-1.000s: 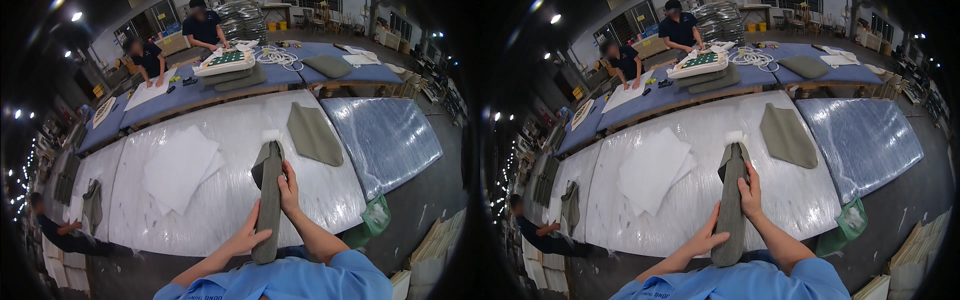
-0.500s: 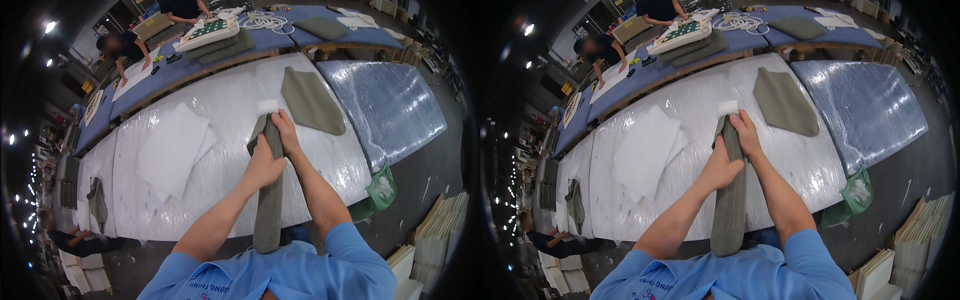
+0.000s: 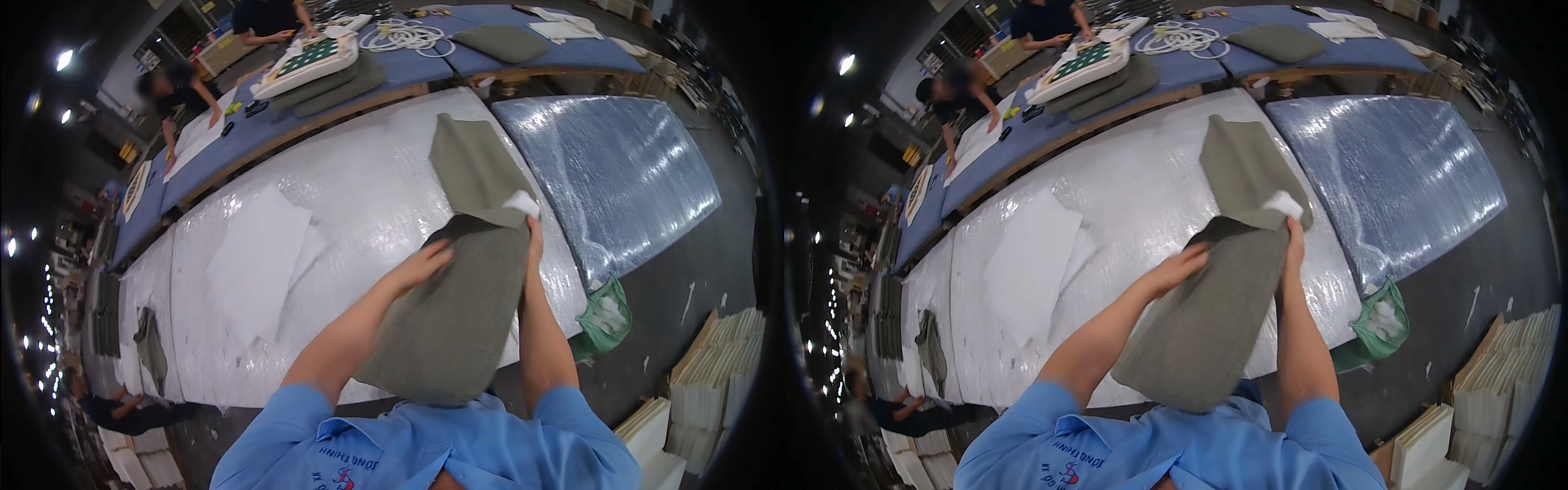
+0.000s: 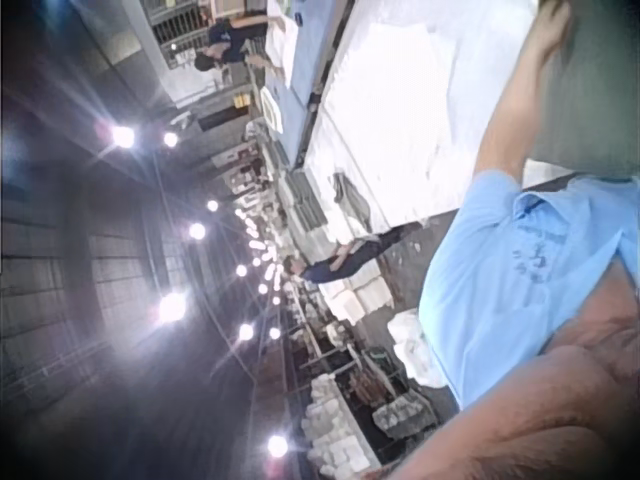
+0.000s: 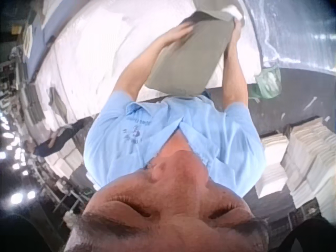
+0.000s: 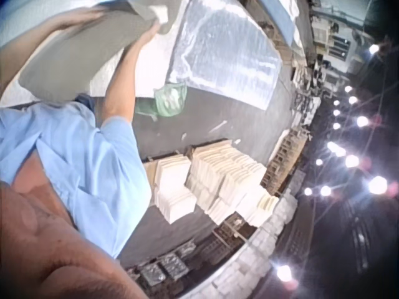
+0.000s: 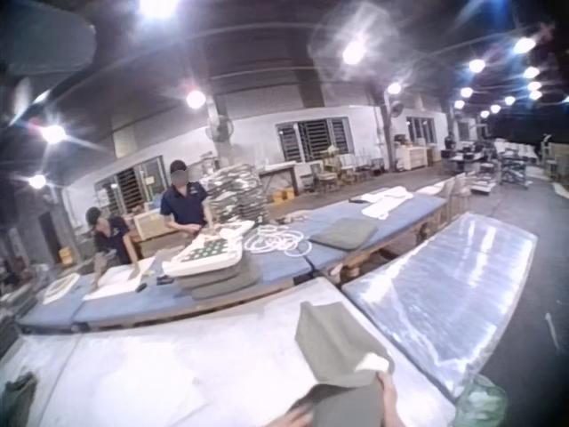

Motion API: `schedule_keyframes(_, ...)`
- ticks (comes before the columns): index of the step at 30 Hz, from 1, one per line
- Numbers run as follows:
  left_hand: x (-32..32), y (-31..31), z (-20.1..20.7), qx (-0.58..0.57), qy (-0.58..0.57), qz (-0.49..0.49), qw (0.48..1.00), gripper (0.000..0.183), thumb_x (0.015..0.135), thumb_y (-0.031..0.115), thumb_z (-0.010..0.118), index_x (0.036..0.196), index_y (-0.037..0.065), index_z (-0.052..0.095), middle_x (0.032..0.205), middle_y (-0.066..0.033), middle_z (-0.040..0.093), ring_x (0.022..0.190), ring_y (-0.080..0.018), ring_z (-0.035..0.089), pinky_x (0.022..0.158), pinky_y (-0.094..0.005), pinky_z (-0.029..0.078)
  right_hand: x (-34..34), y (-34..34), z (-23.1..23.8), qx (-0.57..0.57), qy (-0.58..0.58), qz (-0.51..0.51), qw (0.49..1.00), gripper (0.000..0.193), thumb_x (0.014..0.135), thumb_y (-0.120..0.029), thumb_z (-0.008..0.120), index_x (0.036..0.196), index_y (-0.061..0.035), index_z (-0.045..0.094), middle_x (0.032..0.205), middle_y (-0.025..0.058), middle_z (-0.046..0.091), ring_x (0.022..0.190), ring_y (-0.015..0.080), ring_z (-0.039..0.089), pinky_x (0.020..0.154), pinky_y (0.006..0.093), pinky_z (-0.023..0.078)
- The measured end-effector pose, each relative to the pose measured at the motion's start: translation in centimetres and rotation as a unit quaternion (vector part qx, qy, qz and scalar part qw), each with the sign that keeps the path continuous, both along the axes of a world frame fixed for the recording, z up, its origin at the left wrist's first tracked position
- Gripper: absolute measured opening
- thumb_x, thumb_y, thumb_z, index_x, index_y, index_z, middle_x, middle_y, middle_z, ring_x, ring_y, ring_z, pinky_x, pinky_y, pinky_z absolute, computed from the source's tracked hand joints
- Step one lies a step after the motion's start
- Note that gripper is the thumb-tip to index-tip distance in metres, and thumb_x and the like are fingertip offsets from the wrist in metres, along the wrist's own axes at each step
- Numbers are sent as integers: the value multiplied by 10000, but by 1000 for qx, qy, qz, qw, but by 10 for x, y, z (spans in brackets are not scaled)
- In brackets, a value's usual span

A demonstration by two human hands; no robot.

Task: The person folds a green fabric cushion cover around a white foam insert on a workbench. They repeatedly adjust the edges and corners to fit the cover snugly, then place the finished cushion on a stack.

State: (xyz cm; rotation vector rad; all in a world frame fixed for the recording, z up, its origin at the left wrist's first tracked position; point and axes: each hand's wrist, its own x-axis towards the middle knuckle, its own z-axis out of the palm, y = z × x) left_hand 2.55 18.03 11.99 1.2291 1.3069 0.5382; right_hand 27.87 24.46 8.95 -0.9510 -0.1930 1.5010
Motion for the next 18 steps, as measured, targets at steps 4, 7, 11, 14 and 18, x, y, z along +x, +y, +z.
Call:
schedule_keyframes(4,-88,-67,-60,-217,103,6,971,878,948,620,614,1527,-16,441,1498,-209,540,1322,-322,577,1143,-435,416,112,-35,-76,3,-28,17,999,545,956,-453,536,1244,-8,665,1166,161,702,1008,277,691,911,390,546)
schedule_keyframes(7,-97,-80,-38,-363,-210,47,907,800,972,521,652,1494,-50,449,1445,-218,562,1276,-271,605,1090,-411,477,162,-83,-111,-82,-35,23,996,540,956,-433,531,1257,-3,654,1192,177,696,1034,318,678,932,432,544)
schedule_keyframes(11,-116,-98,17,-364,-169,82,912,739,973,457,685,1456,-61,475,1381,-209,606,1243,-241,630,1029,-391,531,134,-104,-89,-197,-33,144,969,518,908,-390,632,1259,-11,658,1200,178,695,1065,344,665,950,477,534)
schedule_keyframes(14,-137,-131,49,-404,-160,95,896,719,974,437,689,1449,-60,481,1351,-194,633,1216,-245,650,1011,-399,547,106,-135,-56,-238,40,240,940,545,861,-382,712,1267,-23,655,1194,171,698,1066,347,663,954,499,529)
schedule_keyframes(18,-160,-186,60,-437,-108,149,880,697,977,416,689,1442,-62,485,1331,-185,649,1209,-261,660,1018,-415,547,71,-186,-31,-285,18,309,907,498,918,-336,693,1293,-15,628,1226,167,697,1091,349,672,980,499,534)
